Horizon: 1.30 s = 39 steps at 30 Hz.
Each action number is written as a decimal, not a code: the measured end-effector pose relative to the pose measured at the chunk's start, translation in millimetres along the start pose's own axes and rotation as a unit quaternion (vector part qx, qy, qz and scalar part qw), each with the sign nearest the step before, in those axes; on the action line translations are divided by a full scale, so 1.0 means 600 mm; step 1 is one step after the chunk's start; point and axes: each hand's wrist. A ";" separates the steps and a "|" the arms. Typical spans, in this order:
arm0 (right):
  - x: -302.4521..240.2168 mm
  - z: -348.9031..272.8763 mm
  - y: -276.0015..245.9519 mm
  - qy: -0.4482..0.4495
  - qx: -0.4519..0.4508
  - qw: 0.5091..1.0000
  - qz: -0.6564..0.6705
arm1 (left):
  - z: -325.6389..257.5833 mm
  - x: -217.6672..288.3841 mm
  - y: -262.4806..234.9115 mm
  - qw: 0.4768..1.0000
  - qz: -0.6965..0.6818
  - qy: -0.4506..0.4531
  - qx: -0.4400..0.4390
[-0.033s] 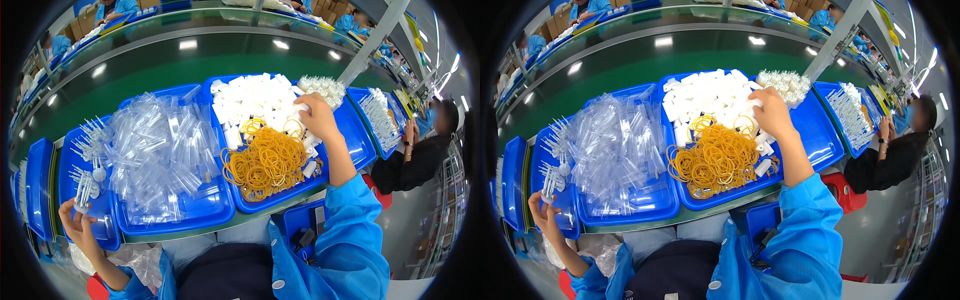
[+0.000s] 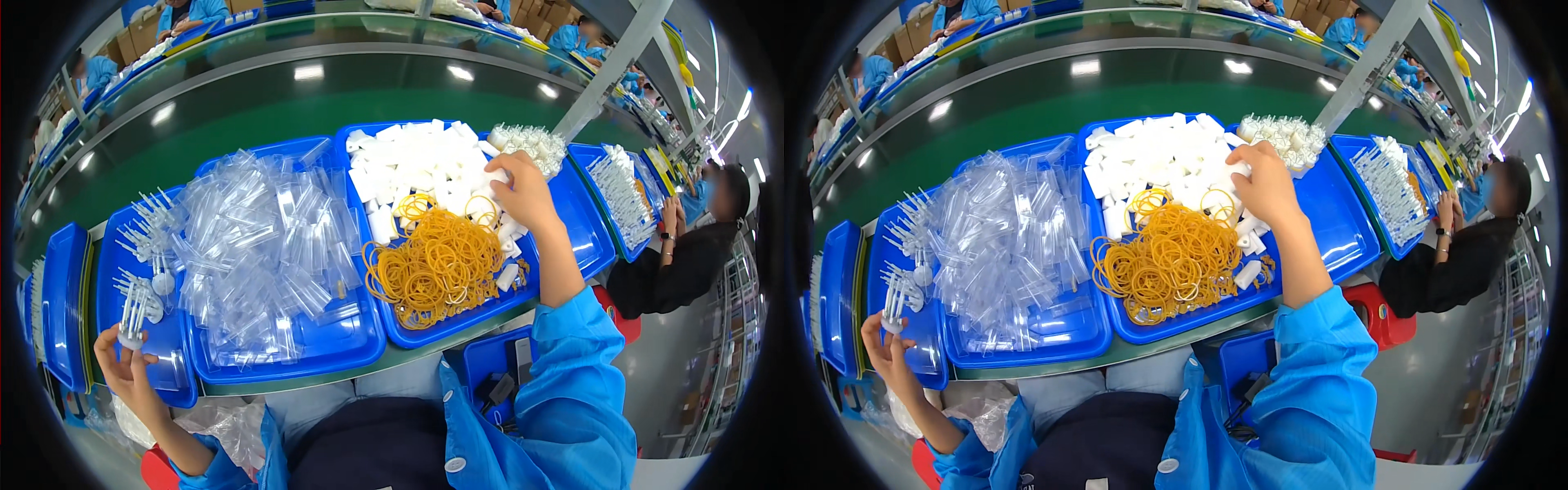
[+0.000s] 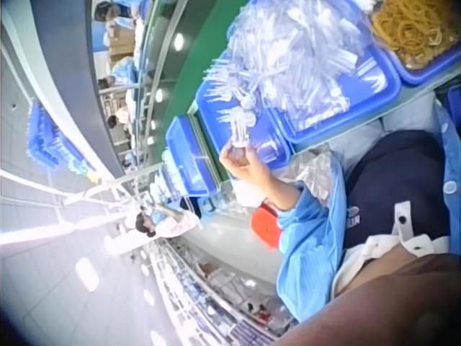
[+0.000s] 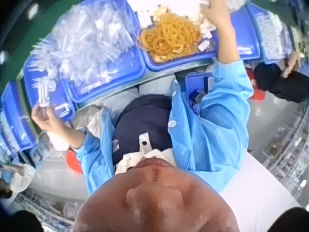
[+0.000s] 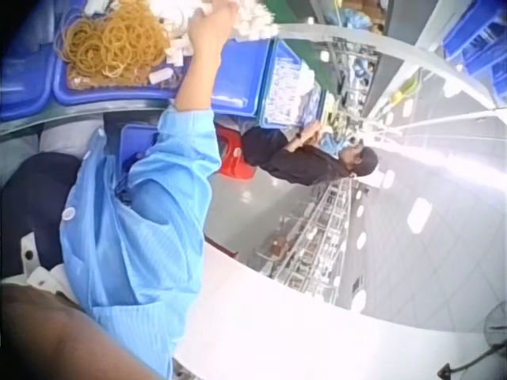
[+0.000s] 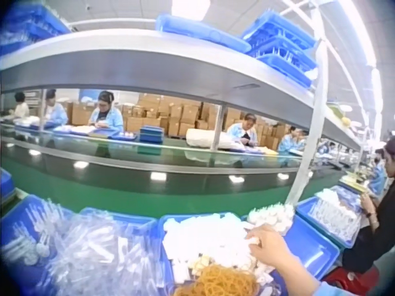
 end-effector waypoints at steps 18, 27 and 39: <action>-0.198 -0.140 -0.011 0.090 0.090 0.855 0.503 | -0.150 0.145 0.180 0.941 -0.229 -0.025 -0.249; -0.254 -0.194 0.022 0.035 0.010 0.829 0.559 | -0.158 0.132 0.177 0.963 -0.132 0.033 -0.233; -0.247 -0.198 0.008 0.061 -0.038 0.817 0.573 | -0.158 0.130 0.174 0.958 -0.128 0.033 -0.253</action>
Point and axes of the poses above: each hand's wrist, its own z-axis towards the middle knuckle, its own y-axis out of the palm, x = y × z, and after that the axes turned 8 degrees about x, right-handed
